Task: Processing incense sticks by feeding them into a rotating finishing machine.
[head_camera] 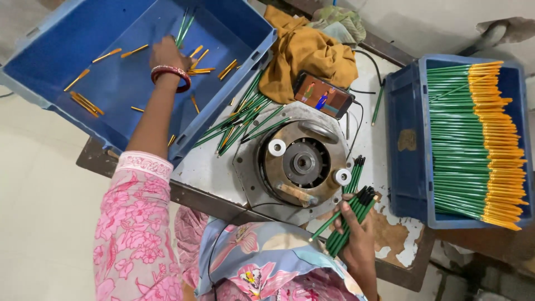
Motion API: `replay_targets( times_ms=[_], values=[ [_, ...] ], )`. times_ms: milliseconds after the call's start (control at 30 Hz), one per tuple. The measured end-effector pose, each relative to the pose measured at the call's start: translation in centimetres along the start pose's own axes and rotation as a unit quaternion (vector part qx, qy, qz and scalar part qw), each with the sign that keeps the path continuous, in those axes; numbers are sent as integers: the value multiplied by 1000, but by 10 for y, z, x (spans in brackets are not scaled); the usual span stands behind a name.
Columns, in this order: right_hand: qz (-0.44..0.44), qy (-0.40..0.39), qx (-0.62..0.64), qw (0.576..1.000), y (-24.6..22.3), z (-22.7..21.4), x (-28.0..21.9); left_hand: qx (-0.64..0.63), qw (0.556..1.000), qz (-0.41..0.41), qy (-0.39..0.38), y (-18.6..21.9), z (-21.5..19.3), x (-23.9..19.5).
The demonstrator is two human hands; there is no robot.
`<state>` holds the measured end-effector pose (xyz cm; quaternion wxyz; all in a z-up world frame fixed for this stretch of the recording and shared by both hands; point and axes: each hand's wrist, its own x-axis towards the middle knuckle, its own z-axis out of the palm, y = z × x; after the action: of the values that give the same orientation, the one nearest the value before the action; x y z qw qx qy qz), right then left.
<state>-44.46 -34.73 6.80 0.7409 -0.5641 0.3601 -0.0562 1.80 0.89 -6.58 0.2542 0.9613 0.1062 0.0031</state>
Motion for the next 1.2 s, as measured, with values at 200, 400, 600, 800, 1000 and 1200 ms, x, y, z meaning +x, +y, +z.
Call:
replay_targets(
  times_ms=[200,400,600,800,1000,1200],
  values=[
    [-36,-28,52,998,4,-30,18,72,990,79,90,-37,1,15],
    [-77,-37,71,994,-2,-34,26,-260,939,211,80,11,-116,-67],
    [-266,-1,89,960,-43,3,-2,-666,646,-95,-361,124,-97,-317],
    [-364,69,-28,928,-34,17,-14,-684,495,-175,-506,136,-28,-377],
    [-363,71,-65,927,-27,20,-11,-681,509,-201,-488,136,-27,-380],
    [-366,63,-64,926,-11,9,-8,-688,526,-182,-466,140,-31,-384]
  ],
)
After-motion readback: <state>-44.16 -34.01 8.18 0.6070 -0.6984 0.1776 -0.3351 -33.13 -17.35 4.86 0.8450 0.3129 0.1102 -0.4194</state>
